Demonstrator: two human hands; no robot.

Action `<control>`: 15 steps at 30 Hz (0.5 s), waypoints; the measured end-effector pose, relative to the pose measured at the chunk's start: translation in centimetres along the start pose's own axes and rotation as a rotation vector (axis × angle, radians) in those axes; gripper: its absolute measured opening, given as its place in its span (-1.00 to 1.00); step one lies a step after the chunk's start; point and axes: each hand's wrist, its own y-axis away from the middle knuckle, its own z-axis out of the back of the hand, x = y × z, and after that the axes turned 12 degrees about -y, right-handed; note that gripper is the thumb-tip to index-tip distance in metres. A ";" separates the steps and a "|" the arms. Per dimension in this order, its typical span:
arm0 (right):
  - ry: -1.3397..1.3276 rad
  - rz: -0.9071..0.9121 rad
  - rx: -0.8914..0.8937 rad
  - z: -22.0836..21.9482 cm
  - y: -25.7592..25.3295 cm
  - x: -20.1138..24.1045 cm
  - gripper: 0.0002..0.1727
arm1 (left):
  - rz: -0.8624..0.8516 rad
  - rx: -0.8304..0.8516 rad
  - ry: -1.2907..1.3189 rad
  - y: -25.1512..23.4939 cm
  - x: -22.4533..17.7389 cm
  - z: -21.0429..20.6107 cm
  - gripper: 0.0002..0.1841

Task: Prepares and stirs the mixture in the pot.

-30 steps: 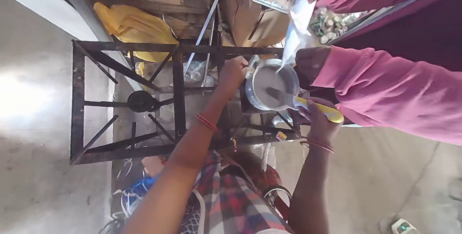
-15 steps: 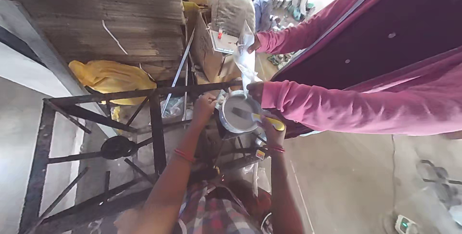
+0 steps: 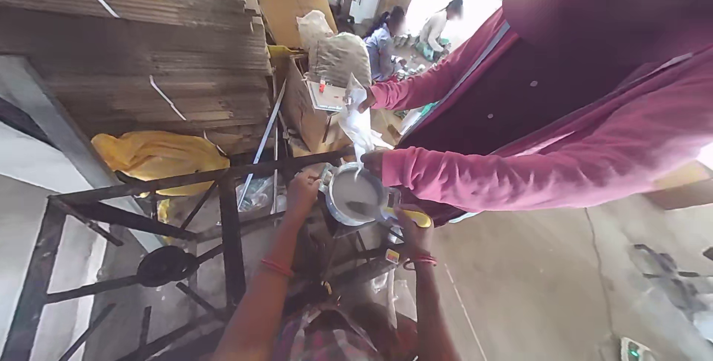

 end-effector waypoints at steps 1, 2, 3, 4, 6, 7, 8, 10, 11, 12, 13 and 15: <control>0.042 0.028 -0.028 0.2 -0.3 -0.1 -0.86 | 0.002 0.001 -0.011 0.1 -0.1 0.0 -0.67; 0.086 0.053 -0.064 0.1 -0.7 -0.4 -0.84 | 0.007 -0.004 -0.020 0.1 -0.3 0.1 -0.67; 0.106 0.063 -0.098 -0.2 -1.1 -0.9 -0.83 | 0.011 -0.006 -0.039 0.1 -0.6 0.2 -0.67; 0.079 0.055 -0.114 -0.7 -1.4 -1.5 -0.82 | 0.010 -0.004 -0.064 0.1 -0.8 0.2 -0.66; 0.002 0.025 -0.068 -1.2 -1.4 -2.1 -0.82 | 0.001 -0.003 -0.098 0.3 -1.0 0.2 -0.65; -0.002 0.015 -0.017 -1.3 -1.1 -1.9 -0.81 | -0.007 -0.008 -0.107 0.4 -1.1 0.3 -0.66; 0.022 0.003 0.031 -1.2 -0.6 -1.3 -0.81 | -0.015 -0.013 -0.110 0.4 -1.1 0.4 -0.66; 0.120 -0.001 0.070 -0.6 0.5 0.3 -0.81 | -0.019 -0.003 -0.107 0.3 -1.0 0.4 -0.65; 0.152 0.008 0.050 -0.4 0.6 0.8 -0.81 | -0.016 0.000 -0.110 0.3 -1.1 0.4 -0.65; 0.164 0.024 0.008 -0.3 0.6 0.7 -0.82 | -0.014 0.001 -0.116 0.2 -1.0 0.4 -0.65; 0.154 0.034 -0.042 -0.5 0.3 0.3 -0.82 | -0.014 -0.005 -0.120 0.2 -0.9 0.3 -0.66; 0.111 0.045 -0.106 -1.2 -0.3 -1.0 -0.82 | -0.014 -0.019 -0.125 0.3 -0.8 0.2 -0.67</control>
